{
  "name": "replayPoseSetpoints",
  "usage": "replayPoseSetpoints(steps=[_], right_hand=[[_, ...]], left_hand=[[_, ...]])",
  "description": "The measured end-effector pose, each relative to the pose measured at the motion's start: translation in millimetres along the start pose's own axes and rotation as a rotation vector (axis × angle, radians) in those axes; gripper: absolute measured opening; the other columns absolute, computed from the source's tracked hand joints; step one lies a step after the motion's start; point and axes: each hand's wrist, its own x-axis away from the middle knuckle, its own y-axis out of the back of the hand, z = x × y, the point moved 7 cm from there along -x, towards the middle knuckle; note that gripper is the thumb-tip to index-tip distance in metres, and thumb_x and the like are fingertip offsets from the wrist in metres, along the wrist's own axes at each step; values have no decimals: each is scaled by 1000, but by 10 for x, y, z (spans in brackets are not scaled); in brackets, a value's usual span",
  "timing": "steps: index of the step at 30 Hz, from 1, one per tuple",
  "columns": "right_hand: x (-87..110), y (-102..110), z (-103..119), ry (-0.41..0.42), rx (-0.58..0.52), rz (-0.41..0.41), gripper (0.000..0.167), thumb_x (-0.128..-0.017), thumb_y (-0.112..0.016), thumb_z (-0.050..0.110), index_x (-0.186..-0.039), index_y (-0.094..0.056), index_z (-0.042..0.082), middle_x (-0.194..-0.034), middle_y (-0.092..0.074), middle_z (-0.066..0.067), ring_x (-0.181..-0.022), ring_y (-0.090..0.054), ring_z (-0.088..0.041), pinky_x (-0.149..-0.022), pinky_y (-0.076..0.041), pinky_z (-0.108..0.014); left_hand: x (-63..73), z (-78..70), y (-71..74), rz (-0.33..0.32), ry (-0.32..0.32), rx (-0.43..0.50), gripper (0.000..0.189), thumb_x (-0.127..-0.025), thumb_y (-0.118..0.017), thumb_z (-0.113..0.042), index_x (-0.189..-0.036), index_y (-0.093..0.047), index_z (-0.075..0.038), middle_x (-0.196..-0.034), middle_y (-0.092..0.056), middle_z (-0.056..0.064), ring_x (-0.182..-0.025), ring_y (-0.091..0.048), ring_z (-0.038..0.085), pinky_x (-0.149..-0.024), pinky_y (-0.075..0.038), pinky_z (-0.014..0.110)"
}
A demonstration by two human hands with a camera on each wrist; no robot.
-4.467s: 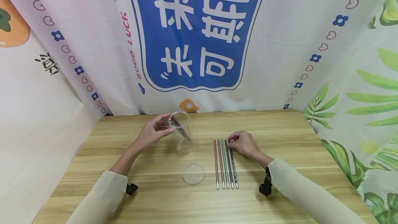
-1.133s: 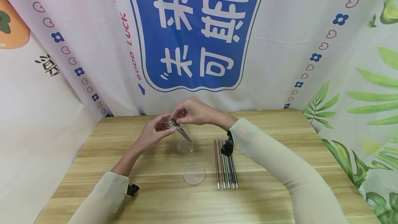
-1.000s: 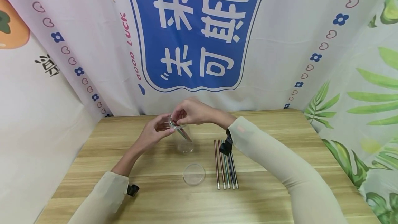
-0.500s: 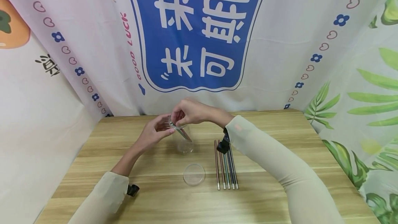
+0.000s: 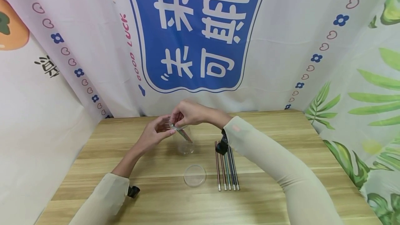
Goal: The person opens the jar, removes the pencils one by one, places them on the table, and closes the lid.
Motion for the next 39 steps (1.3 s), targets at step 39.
replayPoseSetpoints(steps=[39], right_hand=[[112, 73, -119, -31, -171, -167, 7, -93, -77, 1, -98, -79, 5, -92, -75, -2, -78, -68, -14, -74, -63, -28]], left_hand=[[-1, -9, 0, 2, 5, -27, 58, -95, -83, -20, -147, -59, -9, -133, -70, 16, -117, -71, 32, -102, -60, 46]])
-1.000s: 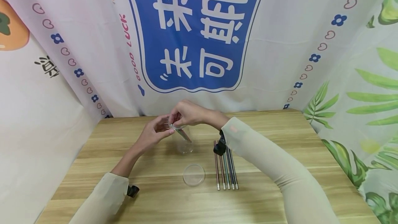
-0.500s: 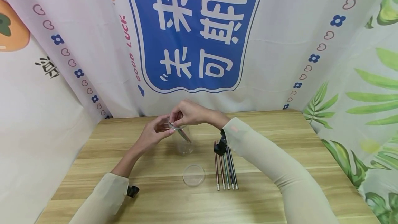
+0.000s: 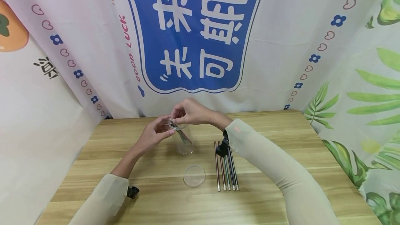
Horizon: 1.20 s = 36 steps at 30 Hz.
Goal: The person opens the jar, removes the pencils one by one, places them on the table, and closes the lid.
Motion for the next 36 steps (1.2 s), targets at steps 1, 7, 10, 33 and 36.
replayPoseSetpoints(steps=[1, 7, 10, 33, 36], right_hand=[[3, 4, -7, -3, -11, -7, 7, -93, -77, 1, -98, -79, 5, -93, -75, -3, -78, -68, -14, -74, -63, -28], [35, 17, -15, -9, -104, -49, 7, -93, -76, -1, -99, -79, 2, -96, -75, -5, -82, -69, -18, -78, -64, -31], [56, 18, -15, -7, -167, -64, 7, -94, -75, -2, -99, -78, 1, -96, -75, -7, -82, -70, -20, -79, -64, -32], [165, 100, -109, -34, -363, -258, 9, -94, -73, -2, -102, -73, -5, -97, -73, -11, -78, -60, -17, -71, -52, -24], [191, 129, -128, -54, -378, -306, 9, -94, -73, -2, -102, -72, -3, -97, -72, -8, -80, -63, -17, -74, -54, -25]], left_hand=[[3, -1, 1, 0, 2, 1, 58, -95, -83, -20, -147, -59, -9, -133, -70, 15, -117, -71, 32, -102, -60, 47], [8, -5, 4, -1, -5, 0, 58, -95, -82, -21, -147, -59, -9, -133, -70, 15, -117, -71, 33, -103, -60, 47], [9, 0, 4, 0, -13, 3, 58, -95, -82, -19, -147, -59, -8, -133, -71, 16, -117, -71, 33, -103, -60, 48], [10, 14, 4, -1, -21, 14, 60, -95, -83, -19, -148, -57, -4, -132, -71, 16, -117, -71, 33, -103, -59, 49], [9, 17, 1, 1, -21, 18, 60, -95, -83, -18, -148, -57, -4, -131, -71, 17, -117, -71, 34, -103, -59, 52]])
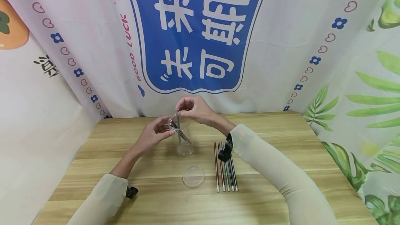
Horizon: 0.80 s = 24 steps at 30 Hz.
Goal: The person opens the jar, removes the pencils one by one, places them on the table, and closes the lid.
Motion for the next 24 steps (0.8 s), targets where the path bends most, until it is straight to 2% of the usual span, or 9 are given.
replayPoseSetpoints(steps=[5, 9, 13, 16, 19, 24], right_hand=[[22, 63, -5, -31, -82, -67, 7, -95, -70, -1, -102, -69, -2, -100, -72, -12, -87, -72, -22, -77, -61, -28], [30, 116, 4, -34, -154, -116, 10, -97, -68, -3, -106, -66, -8, -102, -70, -17, -90, -77, -25, -81, -67, -40], [37, 165, 7, -30, -207, -165, 17, -97, -67, -7, -111, -62, -15, -103, -71, -12, -91, -78, -28, -84, -66, -46], [39, 192, 4, -36, -246, -192, 18, -97, -67, -9, -112, -60, -16, -101, -73, -9, -92, -78, -31, -86, -66, -47], [45, 218, 4, -45, -279, -216, 16, -96, -68, -10, -110, -61, -14, -99, -73, -9, -90, -79, -29, -89, -64, -52], [41, 250, 25, -35, -378, -241, 10, -97, -66, -12, -105, -64, -9, -97, -73, -11, -86, -79, -22, -88, -65, -49]], left_hand=[[2, -1, -3, 4, 1, 1, 60, -95, -82, -17, -147, -57, -4, -131, -71, 17, -116, -72, 34, -103, -59, 52], [0, -8, -5, 5, 1, -1, 60, -95, -82, -18, -147, -57, -3, -131, -71, 17, -117, -71, 34, -103, -59, 51], [6, -2, -6, 7, 16, -2, 61, -96, -82, -20, -149, -56, -5, -131, -71, 16, -118, -71, 34, -104, -58, 50], [10, 11, -2, 8, 26, -4, 61, -96, -82, -20, -150, -56, -6, -131, -71, 16, -118, -70, 34, -105, -58, 50], [9, 16, -1, 7, 24, 0, 60, -96, -82, -19, -149, -56, -7, -130, -72, 16, -118, -70, 34, -105, -58, 50], [13, 5, 1, 5, 29, -1, 59, -95, -82, -19, -148, -58, -9, -130, -72, 15, -118, -71, 34, -105, -58, 50]])
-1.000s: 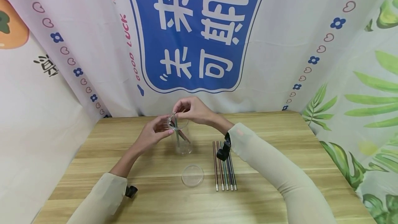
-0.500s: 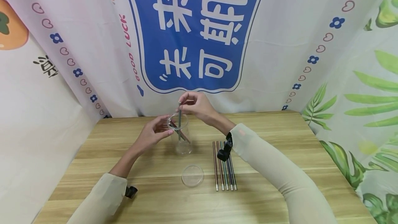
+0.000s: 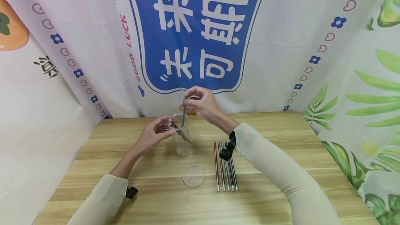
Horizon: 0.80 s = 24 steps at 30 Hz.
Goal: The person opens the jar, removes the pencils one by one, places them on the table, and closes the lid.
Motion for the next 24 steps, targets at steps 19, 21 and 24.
replayPoseSetpoints(steps=[19, 21, 24], right_hand=[[-44, 237, 143, -11, -153, -182, 17, -100, -60, -12, -101, -67, 4, -96, -73, -11, -91, -77, -24, -87, -66, -46], [-41, 264, 159, -14, -175, -202, 16, -100, -61, -11, -102, -67, 4, -95, -73, -10, -91, -77, -25, -87, -66, -45], [-36, 307, 181, -13, -200, -235, 16, -101, -61, -10, -103, -67, 5, -95, -73, -9, -92, -77, -26, -87, -66, -44]], left_hand=[[11, -11, -8, 0, -12, 10, 57, -95, -82, -15, -147, -59, -9, -130, -72, 16, -117, -71, 33, -104, -58, 51], [10, -12, -11, 2, -15, 12, 57, -95, -82, -15, -147, -59, -9, -130, -72, 16, -117, -71, 33, -104, -58, 50], [9, -12, -12, 3, -14, 13, 58, -95, -82, -16, -147, -59, -8, -130, -71, 16, -117, -71, 32, -104, -58, 50]])
